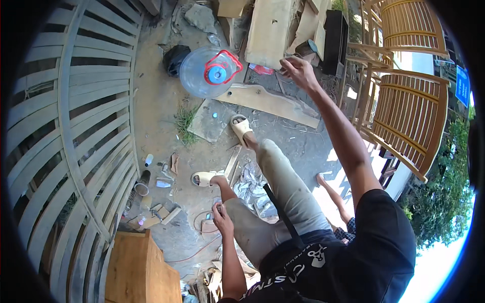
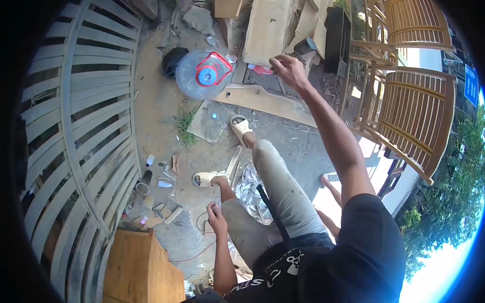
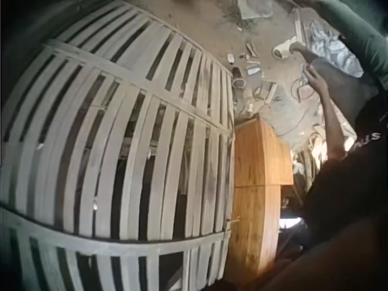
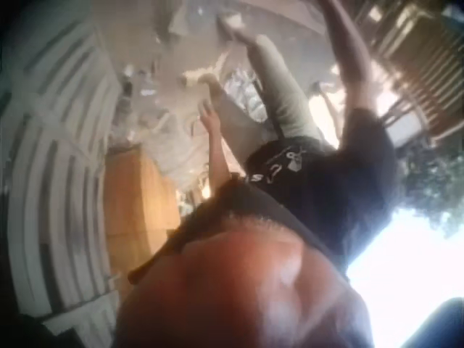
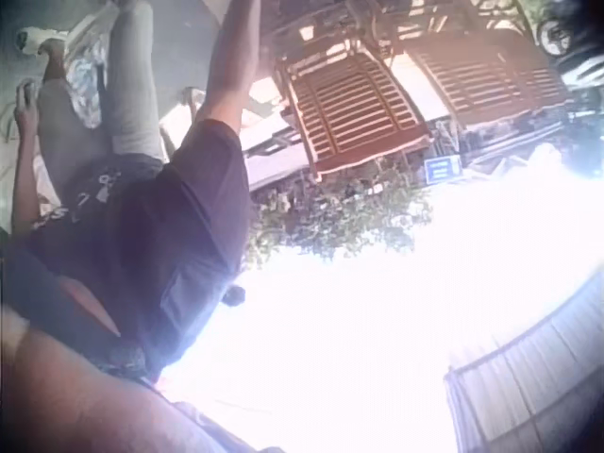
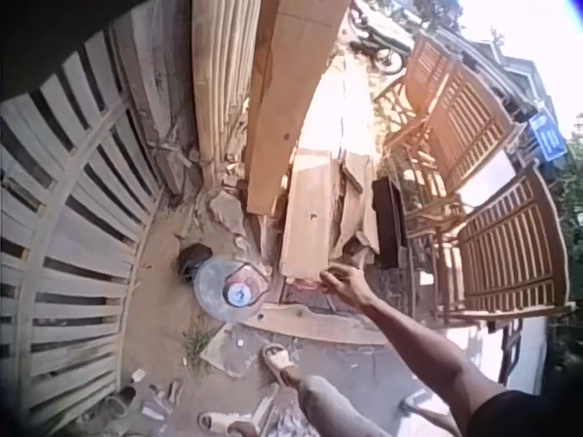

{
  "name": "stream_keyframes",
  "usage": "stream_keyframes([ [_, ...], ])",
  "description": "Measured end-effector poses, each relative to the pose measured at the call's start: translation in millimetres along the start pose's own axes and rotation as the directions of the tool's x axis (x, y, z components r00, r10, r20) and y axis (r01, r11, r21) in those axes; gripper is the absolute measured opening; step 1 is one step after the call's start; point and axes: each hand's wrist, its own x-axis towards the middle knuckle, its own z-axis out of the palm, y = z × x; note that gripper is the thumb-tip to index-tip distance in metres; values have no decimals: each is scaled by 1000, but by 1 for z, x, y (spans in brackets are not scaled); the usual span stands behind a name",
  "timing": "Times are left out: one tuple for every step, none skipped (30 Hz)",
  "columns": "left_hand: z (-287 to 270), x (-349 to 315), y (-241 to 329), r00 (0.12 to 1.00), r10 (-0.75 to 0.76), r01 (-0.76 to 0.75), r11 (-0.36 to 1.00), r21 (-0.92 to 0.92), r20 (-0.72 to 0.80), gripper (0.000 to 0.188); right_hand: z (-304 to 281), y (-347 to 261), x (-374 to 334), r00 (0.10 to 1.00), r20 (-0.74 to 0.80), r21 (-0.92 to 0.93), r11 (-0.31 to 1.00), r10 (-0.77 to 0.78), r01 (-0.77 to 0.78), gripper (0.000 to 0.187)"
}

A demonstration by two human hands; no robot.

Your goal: The person sprays a dark finish onto window frames using a spray gun. The person moves around the frames to coat different sides and edges in an outdoor workshop.

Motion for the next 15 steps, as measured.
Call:
stream_keyframes([
  [2,10,-7,999,39,-39,999,-23,-18,24,-32,52,-20,990,-37,-104,985,137,-140,35],
  [3,14,-1,998,60,-60,998,-6,-4,24,-54,101,-35,975,-87,-177,959,207,-219,39],
  [2,13,9,997,42,-43,999,-19,-58,24,-65,127,-38,957,-90,-232,928,276,-290,44],
  [4,14,19,994,23,-27,999,-35,-106,24,-76,152,-35,933,-100,-289,887,345,-359,51],
  [11,16,23,985,98,-104,994,-35,-144,23,-87,187,-23,931,-105,-276,890,349,-364,51],
  [18,20,27,985,104,-109,994,-29,-140,23,-99,227,-6,932,-293,-483,808,213,-336,60],
  [22,18,30,993,39,-40,999,-7,-107,21,-99,245,14,912,-409,-663,675,33,-322,70],
  [33,16,35,997,-30,31,999,15,-77,20,-108,260,39,894,-435,-590,716,107,-373,85],
  [39,10,43,996,-42,44,999,28,-78,20,-101,267,62,894,-430,-604,695,128,-390,84],
  [45,6,44,993,-58,63,997,46,-102,20,-99,272,88,890,-434,-619,670,144,-410,83],
  [53,5,42,997,-20,24,998,61,-77,20,-101,285,110,925,-340,-671,644,172,-367,81],
  [61,4,37,998,18,-14,997,71,-55,20,-106,297,129,951,-240,-721,620,195,-310,80],
  [66,2,26,995,57,-48,993,109,-77,20,-102,300,149,941,-105,-739,607,323,-291,78],
  [74,5,32,994,50,-40,994,104,-94,20,-119,322,163,973,-48,-747,639,224,-184,70],
  [82,10,47,997,49,-41,990,135,-53,20,-129,333,175,955,15,-684,699,297,-207,60],
])
